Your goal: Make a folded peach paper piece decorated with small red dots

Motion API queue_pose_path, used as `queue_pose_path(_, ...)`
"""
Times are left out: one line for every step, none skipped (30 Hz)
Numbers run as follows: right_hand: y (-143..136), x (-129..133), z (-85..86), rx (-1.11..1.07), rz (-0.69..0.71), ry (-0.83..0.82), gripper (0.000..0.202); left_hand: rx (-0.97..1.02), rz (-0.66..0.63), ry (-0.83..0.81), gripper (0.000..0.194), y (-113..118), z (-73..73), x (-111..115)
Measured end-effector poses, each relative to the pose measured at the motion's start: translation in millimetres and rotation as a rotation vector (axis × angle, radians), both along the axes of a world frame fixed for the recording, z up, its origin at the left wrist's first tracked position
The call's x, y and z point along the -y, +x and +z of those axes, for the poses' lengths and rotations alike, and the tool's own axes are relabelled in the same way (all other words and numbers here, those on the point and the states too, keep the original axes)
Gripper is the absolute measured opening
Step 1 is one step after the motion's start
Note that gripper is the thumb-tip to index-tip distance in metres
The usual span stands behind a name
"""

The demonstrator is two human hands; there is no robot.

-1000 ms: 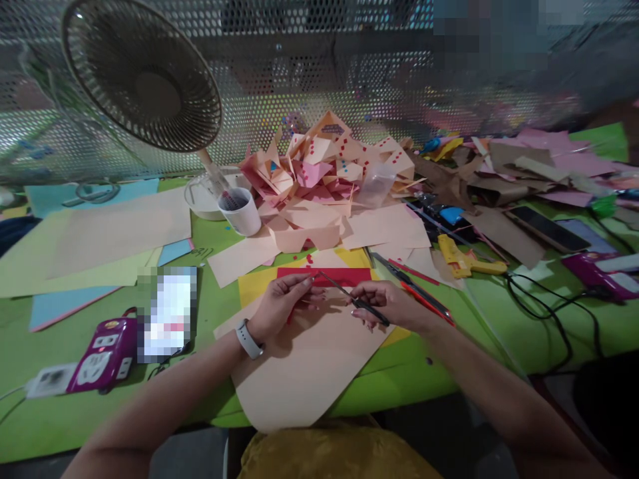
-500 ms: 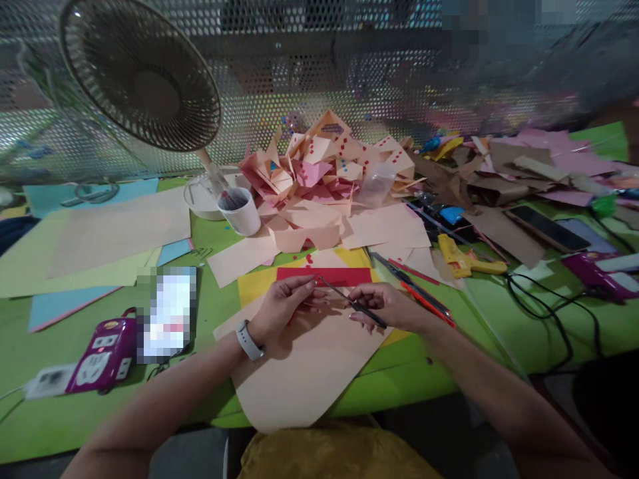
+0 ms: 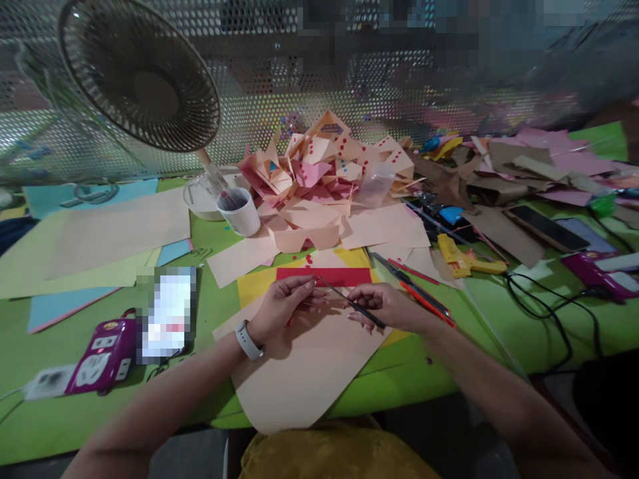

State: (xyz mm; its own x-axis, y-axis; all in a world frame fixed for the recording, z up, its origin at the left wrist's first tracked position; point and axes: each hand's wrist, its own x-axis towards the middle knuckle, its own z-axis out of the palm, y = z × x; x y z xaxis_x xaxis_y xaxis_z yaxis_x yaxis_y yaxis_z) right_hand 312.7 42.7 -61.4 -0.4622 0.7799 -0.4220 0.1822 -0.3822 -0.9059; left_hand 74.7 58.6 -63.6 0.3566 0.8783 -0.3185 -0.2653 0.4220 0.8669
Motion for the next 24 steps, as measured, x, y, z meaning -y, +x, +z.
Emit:
queue_pose_path(0,0,-1.5,-0.001,-0.002,0.005,0.048,-0.008,-0.005,0.002,0.037,0,0.0,0)
queue_pose_path(1,0,-3.1,0.0,-0.008,0.009,0.049,-0.017,-0.011,0.004,0.036,0,0.0,0)
queue_pose_path(2,-1,-4.9,0.001,-0.018,0.014,0.049,-0.025,-0.016,0.006,0.036,-1,-0.1,1)
queue_pose_path(2,-1,-6.5,0.003,-0.028,0.018,0.049,-0.033,-0.023,0.006,0.036,-1,-0.3,1)
queue_pose_path(3,-1,-7.8,0.007,-0.038,0.021,0.05,-0.039,-0.026,0.007,0.036,-1,-0.6,1)
queue_pose_path(3,-1,-8.9,0.012,-0.045,0.023,0.05,-0.046,-0.029,0.006,0.036,-1,-1.1,1)
queue_pose_path(3,-2,-9.5,0.017,-0.052,0.024,0.051,-0.054,-0.032,0.004,0.036,-1,-1.7,1)
queue_pose_path(3,-2,-9.9,0.021,-0.053,0.022,0.051,-0.061,-0.032,0.003,0.035,-1,-2.4,1)
queue_pose_path(3,-2,-9.9,0.025,-0.051,0.019,0.051,-0.068,-0.033,0.002,0.035,-1,-3.1,1)
queue_pose_path(3,-2,-9.8,0.027,-0.05,0.016,0.051,-0.075,-0.035,0.002,0.035,-1,-3.7,1)
queue_pose_path(3,-2,-9.6,0.027,-0.05,0.014,0.052,-0.08,-0.037,0.003,0.034,-1,-4.3,0)
queue_pose_path(3,-1,-9.5,0.026,-0.047,0.013,0.052,-0.084,-0.039,0.003,0.034,-1,-4.7,0)
queue_pose_path(4,-1,-9.5,0.025,-0.045,0.013,0.051,-0.087,-0.037,0.004,0.034,-2,-5.1,0)
queue_pose_path(4,-1,-9.7,0.024,-0.043,0.014,0.051,-0.089,-0.035,0.002,0.034,-2,-5.3,0)
queue_pose_path(4,-1,-10.1,0.023,-0.04,0.016,0.051,-0.091,-0.031,0.001,0.034,-2,-5.4,-1)
queue_pose_path(4,-1,-10.6,0.022,-0.038,0.016,0.051,-0.092,-0.027,-0.002,0.035,-2,-5.3,-1)
queue_pose_path(4,-1,-11.1,0.022,-0.036,0.015,0.051,-0.092,-0.026,-0.004,0.035,-2,-5.1,-1)
queue_pose_path(4,-1,-11.3,0.022,-0.037,0.015,0.051,-0.092,-0.029,-0.005,0.036,-1,-4.7,-1)
queue_pose_path(4,-1,-11.1,0.023,-0.039,0.014,0.052,-0.091,-0.032,-0.006,0.036,-1,-4.1,-1)
queue_pose_path(3,-1,-10.3,0.024,-0.043,0.011,0.052,-0.088,-0.033,-0.007,0.037,-1,-3.5,-1)
queue_pose_path(3,-1,-8.7,0.025,-0.052,0.008,0.053,-0.084,-0.033,-0.011,0.038,-1,-2.9,-1)
queue_pose_path(2,-2,-6.3,0.025,-0.062,0.003,0.054,-0.08,-0.026,-0.013,0.039,-1,-2.4,-1)
queue_pose_path(1,-2,-3.4,0.023,-0.07,-0.003,0.054,-0.073,-0.012,-0.014,0.039,-1,-2.0,-1)
queue_pose_path(1,-2,-0.2,0.018,-0.075,-0.01,0.054,-0.064,0.004,-0.013,0.039,-1,-1.8,-1)
